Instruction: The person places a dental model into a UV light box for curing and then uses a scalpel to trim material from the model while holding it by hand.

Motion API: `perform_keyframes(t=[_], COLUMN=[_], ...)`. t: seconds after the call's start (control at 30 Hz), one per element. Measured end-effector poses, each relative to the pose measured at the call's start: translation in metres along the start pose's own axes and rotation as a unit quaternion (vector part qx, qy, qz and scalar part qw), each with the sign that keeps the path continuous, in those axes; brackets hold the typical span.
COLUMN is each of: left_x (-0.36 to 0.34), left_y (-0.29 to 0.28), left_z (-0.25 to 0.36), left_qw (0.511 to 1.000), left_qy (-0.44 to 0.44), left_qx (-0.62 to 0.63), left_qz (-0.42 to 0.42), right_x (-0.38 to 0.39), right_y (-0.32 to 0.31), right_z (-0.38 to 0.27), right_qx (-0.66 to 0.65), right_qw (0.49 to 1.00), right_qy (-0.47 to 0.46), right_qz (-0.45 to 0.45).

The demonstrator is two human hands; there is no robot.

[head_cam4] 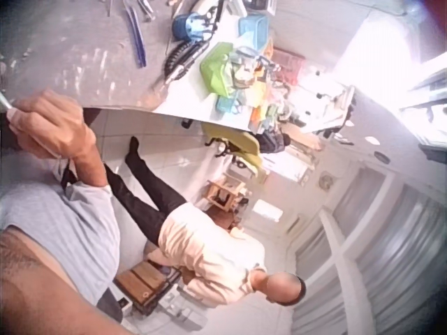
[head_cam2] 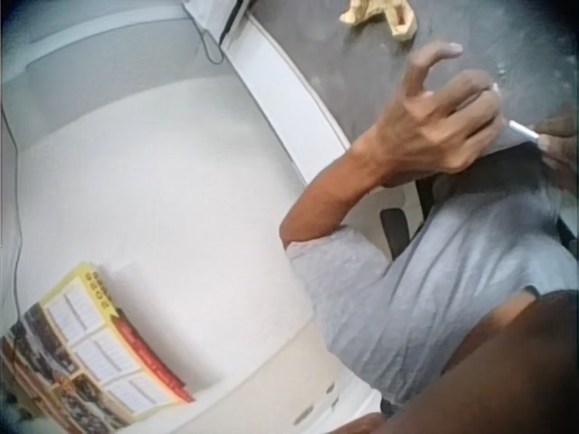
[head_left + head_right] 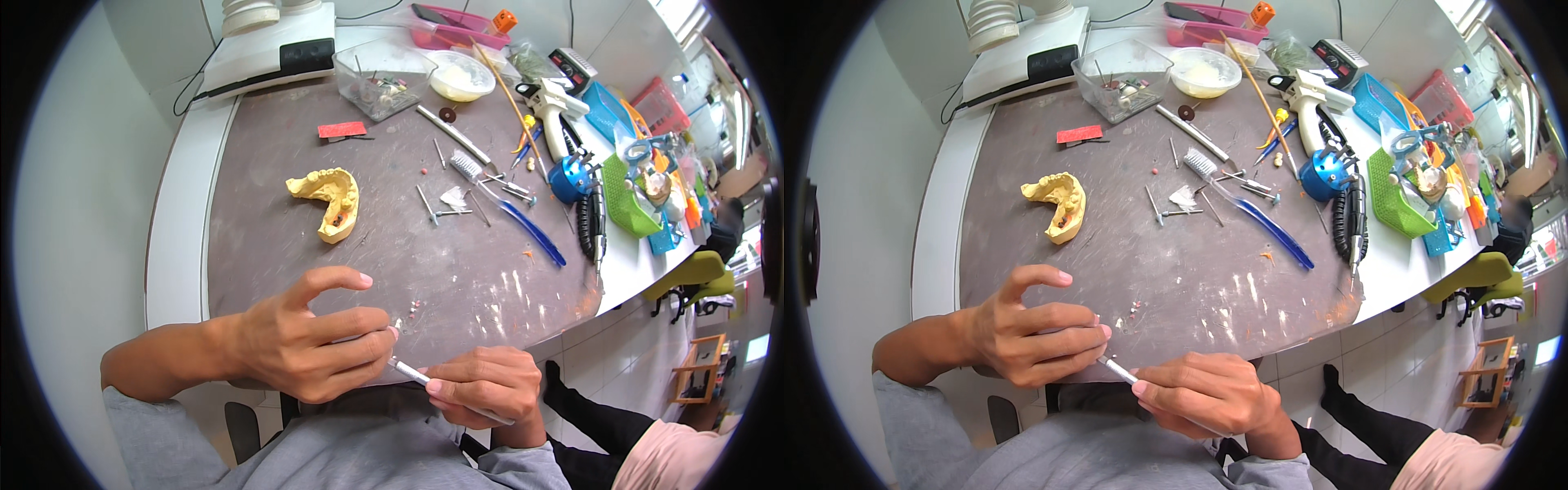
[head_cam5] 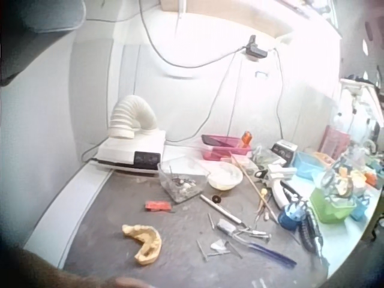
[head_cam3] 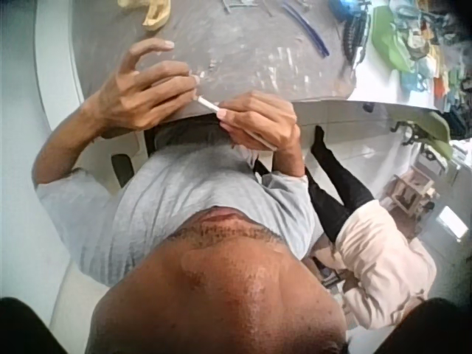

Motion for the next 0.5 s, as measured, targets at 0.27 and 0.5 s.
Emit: perform_keyframes(t=[0.27,0.5], left_x=[-0.002,-0.026], left_y=[-0.014,-0.052], left_z=[-0.004,-0.055], left_qw=[0.996,0.96], left_qy=[-0.043,-0.204], left_qx=[-0.066,-0.025], left_qz=[0.053,0.188], right_x=[-0.026,-0.08], right_y=[-0.026,-0.06], right_z=[0.012,0.046], right_qx=[0.023,-0.197], right_qw=[0.994,0.978], right_qy=[-0.105,0.043], right_qz=[-0.011,0.054])
Point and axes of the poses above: each hand's wrist, its own x-axis away from the middle knuckle, its own y-axis out of the palm, z = x × y, the point moved 1 cm from there along -x, towards the middle knuckle, and after that the axes turned 11 degrees about x, right-handed, at the moved point
